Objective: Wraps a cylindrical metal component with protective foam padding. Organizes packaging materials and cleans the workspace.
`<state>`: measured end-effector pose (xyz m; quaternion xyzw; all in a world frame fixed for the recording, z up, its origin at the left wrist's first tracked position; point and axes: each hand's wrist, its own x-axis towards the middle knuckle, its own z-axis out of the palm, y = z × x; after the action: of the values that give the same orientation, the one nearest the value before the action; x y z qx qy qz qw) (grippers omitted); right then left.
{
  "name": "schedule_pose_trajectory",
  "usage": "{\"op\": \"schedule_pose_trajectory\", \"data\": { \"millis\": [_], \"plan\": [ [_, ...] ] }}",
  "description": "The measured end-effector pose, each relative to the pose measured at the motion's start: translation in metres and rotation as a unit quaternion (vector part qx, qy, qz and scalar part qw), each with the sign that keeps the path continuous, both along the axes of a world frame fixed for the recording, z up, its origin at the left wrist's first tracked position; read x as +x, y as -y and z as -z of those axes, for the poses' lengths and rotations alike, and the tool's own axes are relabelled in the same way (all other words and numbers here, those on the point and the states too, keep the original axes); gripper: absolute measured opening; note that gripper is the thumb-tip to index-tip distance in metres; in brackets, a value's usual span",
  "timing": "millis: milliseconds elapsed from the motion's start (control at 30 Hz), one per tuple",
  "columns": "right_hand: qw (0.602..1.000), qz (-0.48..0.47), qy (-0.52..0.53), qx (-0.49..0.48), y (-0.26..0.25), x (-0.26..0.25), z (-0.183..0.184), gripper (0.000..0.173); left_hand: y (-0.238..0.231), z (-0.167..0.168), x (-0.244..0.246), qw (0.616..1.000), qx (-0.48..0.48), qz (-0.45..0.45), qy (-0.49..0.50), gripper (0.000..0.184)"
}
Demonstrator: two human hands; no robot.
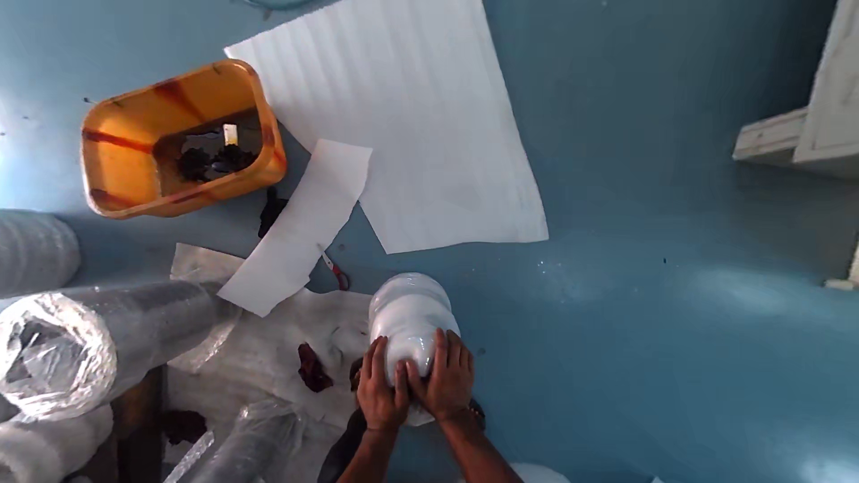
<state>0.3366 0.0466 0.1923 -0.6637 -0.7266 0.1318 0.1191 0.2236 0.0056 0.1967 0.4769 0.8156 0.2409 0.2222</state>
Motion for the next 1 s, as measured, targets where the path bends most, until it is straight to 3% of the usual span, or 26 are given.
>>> {"op": "schedule_pose_trajectory", "data": {
  "millis": [133,200,267,333,400,500,600,767,900,1000],
  "plan": [
    [1.000,0.020,-0.020,-0.006,0.002,0.000,-0.002,0.084,0.001,-0.003,-0.001,1.000,0.000,0.004,0.013,0.068],
    [0.995,0.045,-0.053,-0.078,-0.008,0.001,-0.014,0.077,-0.001,-0.003,-0.001,1.000,-0.002,0.010,0.015,0.066],
    [0.959,0.072,-0.134,-0.239,-0.034,0.008,-0.031,0.058,0.001,-0.006,-0.003,0.999,-0.017,0.020,0.020,0.067],
    [0.919,0.037,-0.184,-0.348,-0.063,0.016,-0.029,0.049,0.007,-0.012,-0.003,0.999,-0.032,0.025,0.030,0.066],
    [0.884,-0.003,-0.205,-0.420,-0.081,0.018,-0.018,0.048,0.003,-0.015,-0.001,0.998,-0.034,0.032,0.041,0.062],
    [0.844,0.010,-0.242,-0.478,-0.065,0.013,-0.021,0.048,0.021,-0.026,-0.008,0.995,-0.076,0.038,0.052,0.058],
    [0.856,0.034,-0.237,-0.457,-0.047,0.012,-0.030,0.047,0.036,-0.015,-0.012,0.997,-0.037,0.052,0.043,0.060],
    [0.886,0.094,-0.227,-0.393,0.039,-0.003,-0.041,0.049,0.092,-0.002,-0.041,0.991,0.005,0.122,0.051,0.070],
    [0.875,0.219,-0.271,-0.336,0.095,-0.001,-0.034,0.051,0.096,0.006,-0.062,0.962,0.034,0.258,0.082,0.071],
    [0.844,0.337,-0.333,-0.250,0.138,0.007,-0.028,0.051,0.078,0.007,-0.062,0.915,0.021,0.387,0.111,0.065]
  ]
}}
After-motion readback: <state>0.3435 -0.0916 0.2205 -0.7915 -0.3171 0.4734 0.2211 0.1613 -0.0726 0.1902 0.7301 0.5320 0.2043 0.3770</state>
